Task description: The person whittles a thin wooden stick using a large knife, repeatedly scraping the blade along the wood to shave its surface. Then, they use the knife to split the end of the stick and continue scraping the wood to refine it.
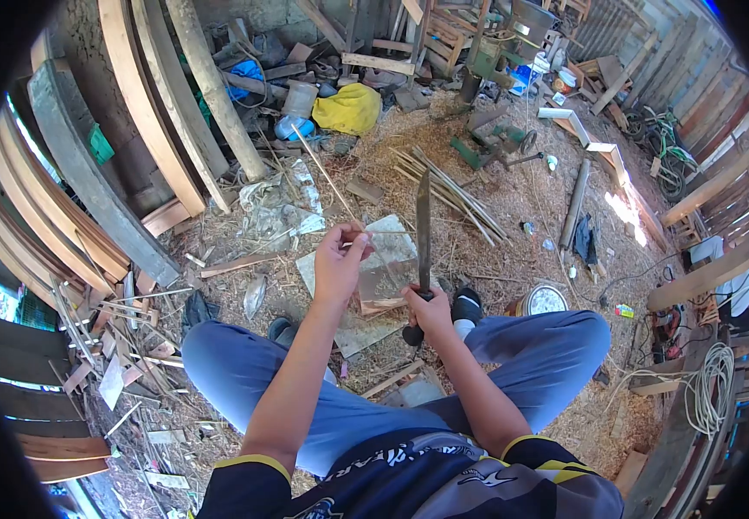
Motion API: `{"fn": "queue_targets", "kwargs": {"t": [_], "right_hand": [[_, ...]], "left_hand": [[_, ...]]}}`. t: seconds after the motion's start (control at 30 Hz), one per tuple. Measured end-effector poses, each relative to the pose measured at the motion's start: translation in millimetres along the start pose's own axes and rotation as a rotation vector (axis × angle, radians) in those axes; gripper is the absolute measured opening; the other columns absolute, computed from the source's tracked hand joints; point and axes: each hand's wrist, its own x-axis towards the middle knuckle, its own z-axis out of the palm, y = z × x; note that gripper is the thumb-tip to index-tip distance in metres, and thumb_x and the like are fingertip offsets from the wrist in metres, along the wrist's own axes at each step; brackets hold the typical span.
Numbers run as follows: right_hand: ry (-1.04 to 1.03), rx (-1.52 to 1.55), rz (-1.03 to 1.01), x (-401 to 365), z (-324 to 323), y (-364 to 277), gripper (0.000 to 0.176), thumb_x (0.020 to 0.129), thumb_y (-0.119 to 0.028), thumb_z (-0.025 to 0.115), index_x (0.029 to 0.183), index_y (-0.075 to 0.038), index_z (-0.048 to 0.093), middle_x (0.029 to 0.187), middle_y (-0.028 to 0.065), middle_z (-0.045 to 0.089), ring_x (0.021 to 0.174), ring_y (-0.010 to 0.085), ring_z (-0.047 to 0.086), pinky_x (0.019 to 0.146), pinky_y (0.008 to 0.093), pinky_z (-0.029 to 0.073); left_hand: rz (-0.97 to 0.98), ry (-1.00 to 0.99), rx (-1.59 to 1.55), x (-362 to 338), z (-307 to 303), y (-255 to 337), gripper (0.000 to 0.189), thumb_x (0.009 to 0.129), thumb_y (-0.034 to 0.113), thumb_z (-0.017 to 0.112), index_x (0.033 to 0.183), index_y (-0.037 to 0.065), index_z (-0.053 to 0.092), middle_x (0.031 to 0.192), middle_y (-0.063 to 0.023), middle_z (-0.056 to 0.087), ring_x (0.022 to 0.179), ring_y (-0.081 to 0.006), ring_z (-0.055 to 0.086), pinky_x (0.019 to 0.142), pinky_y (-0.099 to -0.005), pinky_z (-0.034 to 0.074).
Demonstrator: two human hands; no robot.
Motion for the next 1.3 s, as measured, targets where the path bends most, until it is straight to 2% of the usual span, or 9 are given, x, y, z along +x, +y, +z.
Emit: {"fn": "queue_targets", "kwargs": {"t": [0.1,0.37,0.53,0.57,0.67,0.77,0.87,1.17,1.3], "right_hand": [[0.025,-0.027,0.041,-5,6,-5,0.024,0.095,-0.025,0.08,0.105,-0.005,0.073,0.062,-0.0038,0.055,0.047,0.0073,0.049,0.044,0.0265,0.037],[-0.082,-0.103,-0.227,-1,-27,-47,0.034,0.109,-0.035,0.061,0.1,-0.004,0.072,0.061,-0.0051,0.051,0.048,0.0044,0.044,0.045,0.0259,0.035],[-0.121,-0.399,-0.467,-14,-30,-102,0.042,0.113,-0.037,0.05,0.101,0.0,0.068,0.059,-0.0042,0.05,0.048,0.0048,0.044,0.046,0.024,0.035],[-0.114,-0.476,-0.546,-11,-33,-103,0.039,0.112,-0.036,0.055,0.103,0.0,0.067,0.06,-0.0042,0.052,0.05,0.0049,0.046,0.048,0.0242,0.035],[-0.15,-0.702,-0.676,-21,-31,-128,0.034,0.108,-0.034,0.061,0.101,-0.001,0.068,0.063,-0.0015,0.057,0.054,0.0069,0.053,0.051,0.0265,0.041],[-0.153,-0.747,-0.675,-41,-14,-160,0.03,0.099,-0.032,0.071,0.097,-0.002,0.071,0.071,0.0145,0.064,0.061,0.028,0.062,0.06,0.0391,0.048],[-0.202,-0.804,-0.74,-42,-5,-178,0.031,0.1,-0.032,0.07,0.094,-0.002,0.072,0.073,0.0156,0.066,0.065,0.0332,0.066,0.062,0.0417,0.05],[-0.277,-0.929,-0.881,-41,2,-183,0.033,0.101,-0.035,0.068,0.094,-0.003,0.073,0.077,0.0169,0.067,0.07,0.0389,0.067,0.064,0.0449,0.051],[-0.312,-0.963,-0.81,-33,0,-171,0.034,0.1,-0.037,0.068,0.094,-0.004,0.075,0.076,0.0176,0.067,0.071,0.0391,0.067,0.065,0.0457,0.052]], "left_hand": [[0.023,0.004,-0.016,-1,0,5,0.013,0.105,0.007,0.065,0.116,0.001,0.06,0.105,-0.006,0.068,0.093,-0.0162,0.073,0.086,-0.0302,0.062],[0.008,-0.015,-0.112,-14,6,35,0.012,0.108,0.01,0.06,0.116,0.002,0.056,0.093,-0.0025,0.06,0.072,-0.0123,0.067,0.067,-0.0277,0.061],[-0.073,-0.138,-0.205,-33,15,56,0.013,0.112,0.017,0.054,0.118,0.006,0.054,0.085,0.0001,0.057,0.056,-0.0059,0.048,0.05,-0.0227,0.04],[-0.088,-0.147,-0.241,-38,18,61,0.013,0.112,0.019,0.053,0.118,0.007,0.054,0.083,0.0006,0.057,0.053,-0.0048,0.044,0.047,-0.0219,0.035],[-0.131,-0.197,-0.173,-49,22,70,0.015,0.114,0.02,0.05,0.123,0.009,0.054,0.082,0.0011,0.056,0.052,-0.0034,0.039,0.046,-0.0212,0.029],[-0.133,-0.229,-0.124,-58,25,77,0.016,0.114,0.021,0.049,0.122,0.009,0.056,0.078,0.003,0.053,0.052,-0.0025,0.038,0.046,-0.0207,0.028],[-0.075,-0.266,-0.056,-62,26,75,0.017,0.114,0.022,0.049,0.118,0.009,0.06,0.074,0.0044,0.05,0.052,-0.0021,0.037,0.046,-0.0209,0.028],[-0.134,-0.265,-0.056,-73,27,79,0.018,0.114,0.021,0.048,0.11,0.008,0.06,0.073,0.006,0.046,0.053,-0.0016,0.034,0.046,-0.0217,0.025],[-0.079,-0.23,0.102,-74,26,68,0.018,0.114,0.019,0.048,0.107,0.007,0.06,0.073,0.0062,0.046,0.057,-0.0013,0.035,0.05,-0.0216,0.027]]}}
